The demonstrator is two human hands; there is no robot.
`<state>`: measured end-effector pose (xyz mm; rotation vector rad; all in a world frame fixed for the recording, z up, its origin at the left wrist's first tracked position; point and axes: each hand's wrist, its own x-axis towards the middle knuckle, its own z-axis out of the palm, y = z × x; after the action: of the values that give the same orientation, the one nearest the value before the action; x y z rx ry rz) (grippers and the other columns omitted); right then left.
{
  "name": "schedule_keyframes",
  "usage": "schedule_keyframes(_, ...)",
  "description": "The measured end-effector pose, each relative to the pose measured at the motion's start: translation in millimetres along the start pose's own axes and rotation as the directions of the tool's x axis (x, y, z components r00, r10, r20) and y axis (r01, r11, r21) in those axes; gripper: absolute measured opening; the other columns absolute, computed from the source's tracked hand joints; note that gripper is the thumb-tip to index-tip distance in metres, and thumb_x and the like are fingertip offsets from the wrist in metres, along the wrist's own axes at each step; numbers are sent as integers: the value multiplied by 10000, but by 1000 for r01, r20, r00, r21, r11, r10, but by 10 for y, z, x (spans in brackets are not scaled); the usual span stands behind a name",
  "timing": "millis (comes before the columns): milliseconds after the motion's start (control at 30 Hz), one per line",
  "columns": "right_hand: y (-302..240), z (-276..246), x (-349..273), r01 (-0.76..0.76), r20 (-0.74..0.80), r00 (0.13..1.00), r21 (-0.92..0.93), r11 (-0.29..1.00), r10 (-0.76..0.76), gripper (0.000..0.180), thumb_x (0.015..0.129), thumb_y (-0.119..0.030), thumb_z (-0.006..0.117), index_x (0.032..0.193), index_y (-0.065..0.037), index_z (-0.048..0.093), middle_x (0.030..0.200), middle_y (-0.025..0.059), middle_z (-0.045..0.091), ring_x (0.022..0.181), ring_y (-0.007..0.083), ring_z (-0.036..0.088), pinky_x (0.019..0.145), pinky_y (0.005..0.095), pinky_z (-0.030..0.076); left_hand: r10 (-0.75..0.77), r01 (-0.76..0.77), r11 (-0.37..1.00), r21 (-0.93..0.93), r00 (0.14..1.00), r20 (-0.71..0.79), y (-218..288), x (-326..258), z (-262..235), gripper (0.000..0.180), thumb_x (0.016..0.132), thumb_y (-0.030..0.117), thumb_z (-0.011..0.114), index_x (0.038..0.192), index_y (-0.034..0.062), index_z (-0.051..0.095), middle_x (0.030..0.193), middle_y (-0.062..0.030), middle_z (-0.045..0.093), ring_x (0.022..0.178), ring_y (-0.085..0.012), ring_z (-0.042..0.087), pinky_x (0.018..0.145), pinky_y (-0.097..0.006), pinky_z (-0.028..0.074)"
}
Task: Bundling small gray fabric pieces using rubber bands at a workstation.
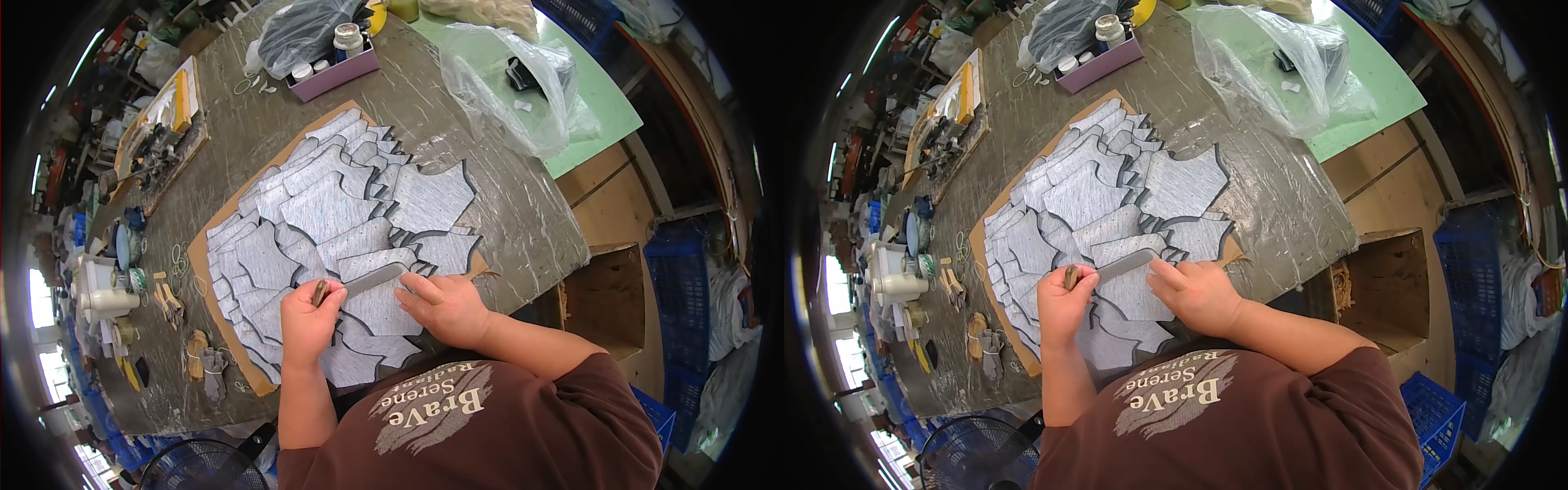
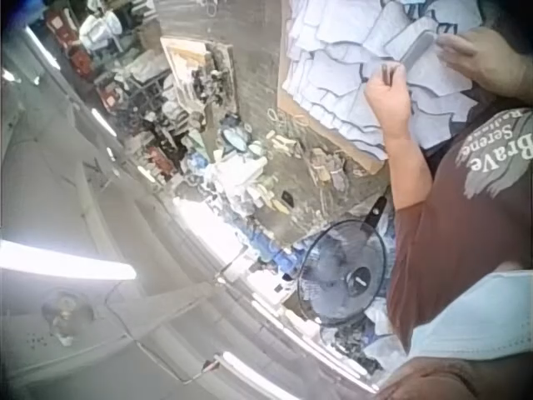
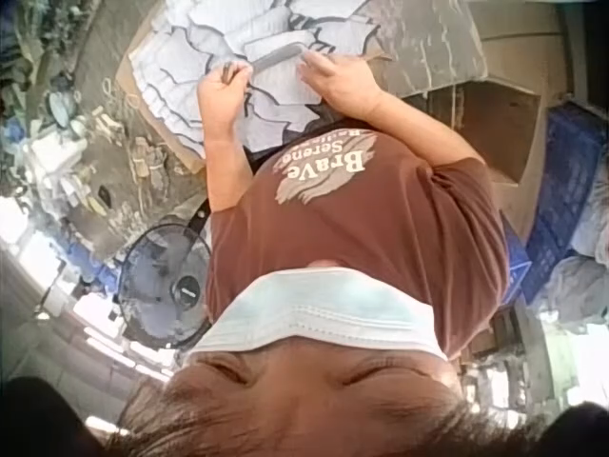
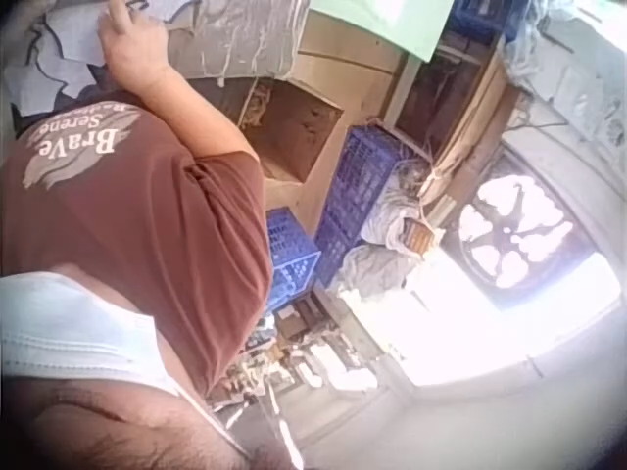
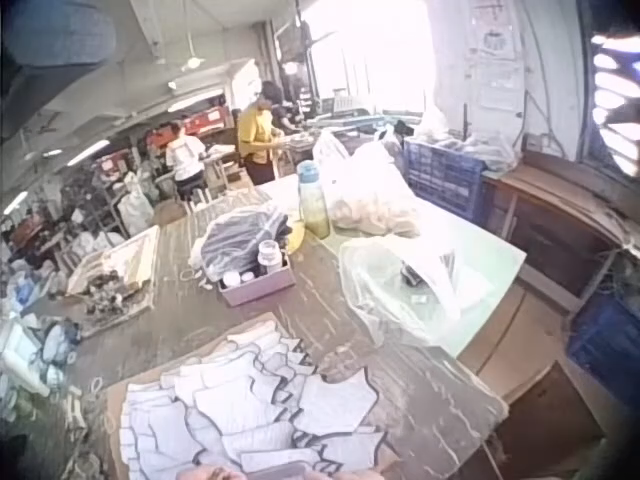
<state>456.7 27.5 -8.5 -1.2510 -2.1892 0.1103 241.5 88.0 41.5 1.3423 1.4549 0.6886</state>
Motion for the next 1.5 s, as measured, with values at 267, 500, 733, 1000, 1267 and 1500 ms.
schedule_keyframes(267, -14, -6, 12, 0, 15, 1000, -23, 1000, 0, 262, 700, -145, 577, 949, -81, 626, 1211, 44, 535, 596, 120, 519, 508, 278, 444, -6, 6, 1000, 20, 1000, -16, 30, 8, 21, 28, 785, 31, 645, 783, 4, 639, 606, 33, 546, 518, -31, 467, 472, -190, 379)
schedule_keyframes(500, -25, -18, 32, 4, 30, 1000, -83, 997, -1, 191, 717, -145, 608, 897, -96, 650, 1158, 3, 590, 529, 94, 500, 469, 256, 423, 46, -36, 985, 172, 997, -57, 51, 4, 48, 56, 767, 28, 651, 774, -25, 636, 582, 10, 533, 509, -72, 465, 471, -244, 367)
schedule_keyframes(733, -18, -23, 28, -67, 25, 997, 20, 998, 66, 276, 717, -165, 649, 975, -80, 599, 1142, 45, 572, 580, 141, 558, 498, 280, 459, 337, -290, 814, 503, 941, -4, 112, -30, 48, 83, 699, 1, 671, 765, -17, 622, 664, -81, 548, 588, -229, 516, 547, -309, 405)
schedule_keyframes(1000, 30, -108, 167, -313, 22, 906, 709, 632, 423, 114, 769, -36, 667, 850, -29, 587, 747, 87, 566, 647, 171, 548, 571, 267, 427, 295, -302, 934, -190, 953, -62, 80, -228, 64, 106, 770, -51, 625, 849, 14, 594, 846, -95, 640, 670, -125, 549, 612, -246, 461)
schedule_keyframes(1267, 804, -941, -3, -603, 202, 637, 731, 318, 744, 139, 806, -30, 612, 942, -1, 605, 736, -21, 582, 687, 46, 520, 614, 205, 432, 553, -663, 562, 495, 746, 371, 290, -105, 310, 559, 655, 251, 745, 1172, 128, 570, 1360, -146, 416, 716, -256, 604, 619, -325, 495)
schedule_keyframes(1500, 1205, -981, -254, -709, -146, 695, 28, 705, 704, 286, 755, -87, 658, 1037, -64, 609, 860, 100, 615, 740, 250, 610, 650, 343, 473, 492, -616, 483, 622, 779, 390, 170, -75, 319, 532, 596, 286, 770, 1086, 128, 637, 1335, -134, 459, 758, -245, 616, 657, -316, 504)
